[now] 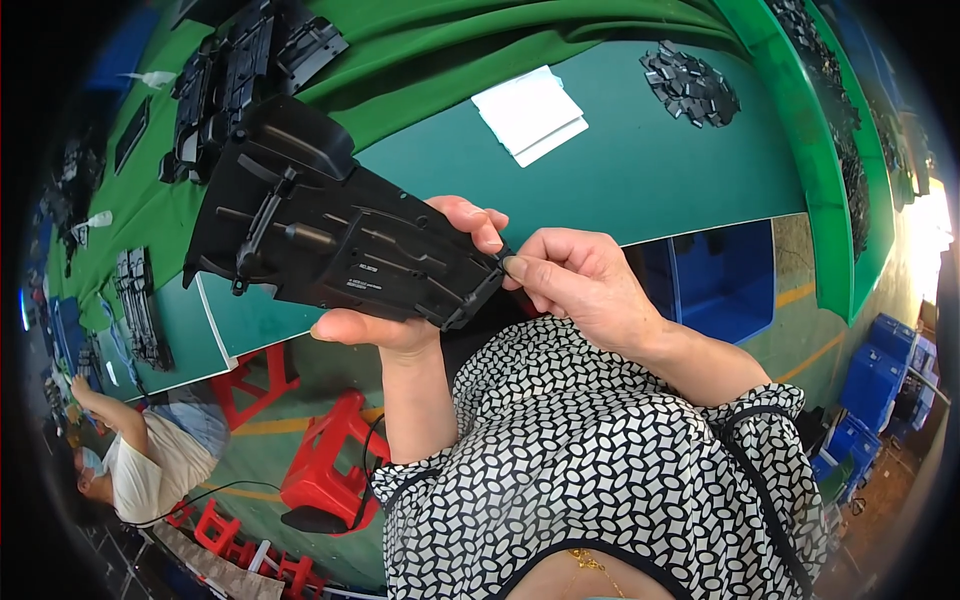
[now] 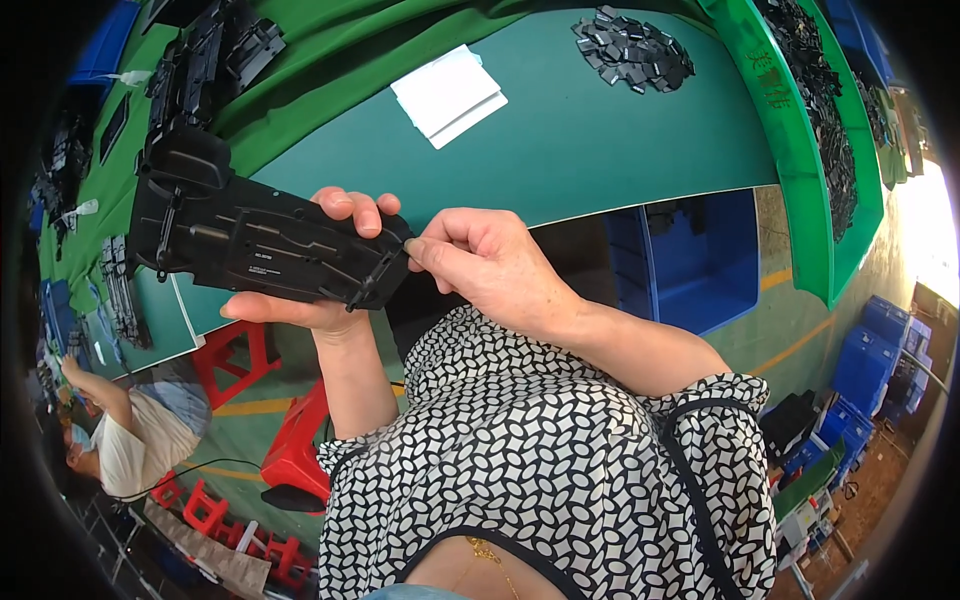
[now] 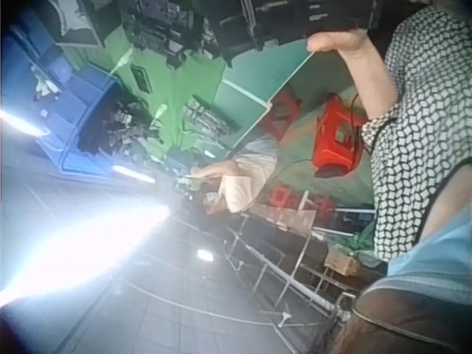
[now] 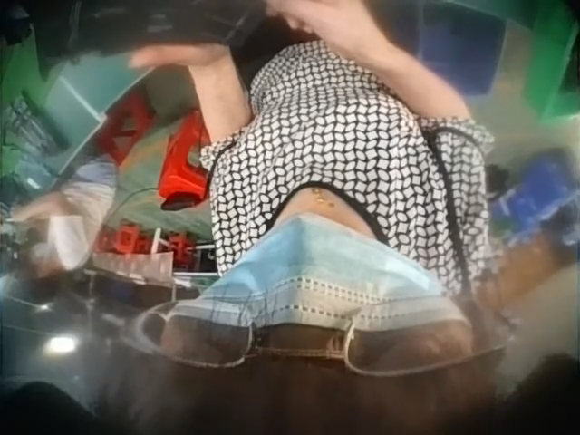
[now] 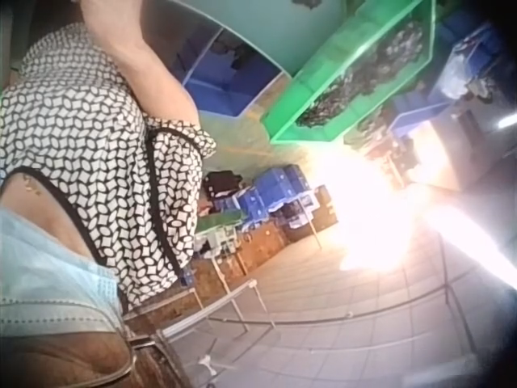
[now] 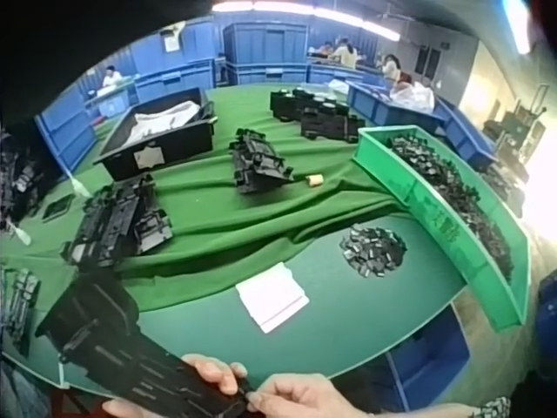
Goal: Assembling small plastic components onto a black plastic chassis at a factory workbench.
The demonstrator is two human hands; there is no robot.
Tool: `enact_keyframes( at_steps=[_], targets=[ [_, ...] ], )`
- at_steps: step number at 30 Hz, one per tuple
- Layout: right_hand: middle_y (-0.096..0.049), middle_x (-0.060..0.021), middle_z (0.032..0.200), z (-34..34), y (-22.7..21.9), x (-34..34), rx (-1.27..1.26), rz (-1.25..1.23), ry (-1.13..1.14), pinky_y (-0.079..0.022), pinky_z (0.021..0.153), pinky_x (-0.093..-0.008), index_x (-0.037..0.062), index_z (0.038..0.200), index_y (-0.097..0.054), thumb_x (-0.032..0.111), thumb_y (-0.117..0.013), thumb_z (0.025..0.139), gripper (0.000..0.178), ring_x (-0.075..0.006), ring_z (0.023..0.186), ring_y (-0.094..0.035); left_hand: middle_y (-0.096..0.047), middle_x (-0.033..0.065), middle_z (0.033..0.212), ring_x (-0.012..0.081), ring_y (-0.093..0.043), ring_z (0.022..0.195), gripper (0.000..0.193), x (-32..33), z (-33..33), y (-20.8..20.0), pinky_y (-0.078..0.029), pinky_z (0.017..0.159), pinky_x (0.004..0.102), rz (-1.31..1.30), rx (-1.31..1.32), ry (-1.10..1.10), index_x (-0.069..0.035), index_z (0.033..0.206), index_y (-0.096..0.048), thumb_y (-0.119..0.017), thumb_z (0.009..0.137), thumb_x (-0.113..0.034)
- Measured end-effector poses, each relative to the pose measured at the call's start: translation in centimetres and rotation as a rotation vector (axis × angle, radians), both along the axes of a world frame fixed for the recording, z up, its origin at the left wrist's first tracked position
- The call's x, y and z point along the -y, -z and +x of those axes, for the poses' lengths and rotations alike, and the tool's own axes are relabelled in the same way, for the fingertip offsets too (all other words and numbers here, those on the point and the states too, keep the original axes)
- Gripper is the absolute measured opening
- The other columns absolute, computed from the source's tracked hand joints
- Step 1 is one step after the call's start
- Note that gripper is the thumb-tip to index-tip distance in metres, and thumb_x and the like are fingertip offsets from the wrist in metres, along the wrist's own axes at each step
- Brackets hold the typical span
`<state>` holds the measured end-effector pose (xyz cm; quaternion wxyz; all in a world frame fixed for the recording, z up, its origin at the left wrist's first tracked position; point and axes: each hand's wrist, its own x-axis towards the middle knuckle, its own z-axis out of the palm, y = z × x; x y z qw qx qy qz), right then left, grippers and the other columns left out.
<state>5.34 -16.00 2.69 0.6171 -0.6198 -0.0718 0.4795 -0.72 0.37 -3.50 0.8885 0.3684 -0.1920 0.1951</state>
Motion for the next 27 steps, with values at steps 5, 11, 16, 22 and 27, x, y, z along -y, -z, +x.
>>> enact_keyframes(
  at_steps=[5,11,16,22,27],
  targets=[
    [-0.053,0.0011,0.062,-0.1,0.1,0.1,-0.012,0.021,0.008,-0.034,0.049,-0.0199,-0.0002,0.077,-0.061,0.014,-0.056,0.088,0.019,-0.0036,0.056,-0.045,-0.054,0.0127,0.118,0.0258,-0.056,0.096,0.097,0.0,0.0,-0.1,-0.039,0.094,0.0508,0.012,0.004,0.019,-0.016,0.128,-0.048,-0.042,0.062,-0.086],
    [-0.053,0.0028,0.061,0.2,0.3,0.5,0.005,0.036,-0.019,-0.035,0.047,-0.0186,0.0000,0.078,-0.062,0.019,-0.060,0.089,0.022,-0.0025,0.053,-0.045,-0.053,0.0136,0.117,0.0261,-0.056,0.096,0.093,0.5,0.1,-0.4,-0.041,0.093,0.0510,-0.059,-0.044,-0.024,-0.017,0.129,-0.046,-0.042,0.065,-0.084],
    [-0.055,0.0025,0.063,0.7,-0.3,3.3,0.134,-0.043,-0.059,-0.037,0.049,-0.0175,-0.0004,0.081,-0.062,0.016,-0.061,0.088,0.018,-0.0023,0.056,-0.048,-0.053,0.0136,0.116,0.0259,-0.056,0.096,0.091,1.2,0.5,-0.7,-0.042,0.092,0.0508,-0.194,-0.087,-0.010,-0.018,0.132,-0.041,-0.041,0.068,-0.082],
    [-0.061,-0.0016,0.076,3.9,0.0,7.2,0.383,-0.079,0.023,-0.044,0.060,-0.0215,-0.0018,0.090,-0.063,0.008,-0.062,0.086,0.011,-0.0065,0.067,-0.053,-0.055,0.0171,0.113,0.0278,-0.058,0.092,0.095,1.1,-0.9,-1.9,-0.047,0.086,0.0516,-0.353,-0.272,-0.047,-0.012,0.134,-0.035,-0.033,0.071,-0.083],
    [-0.061,-0.0055,0.079,8.0,-1.6,11.4,1.096,-0.294,0.259,-0.045,0.061,-0.0232,-0.0012,0.089,-0.064,0.002,-0.063,0.081,0.008,-0.0096,0.068,-0.055,-0.056,0.0183,0.111,0.0278,-0.059,0.089,0.083,0.7,-0.2,-4.1,-0.049,0.080,0.0499,-0.395,-0.417,-0.077,-0.009,0.129,-0.039,-0.032,0.081,-0.075]
  ],
)
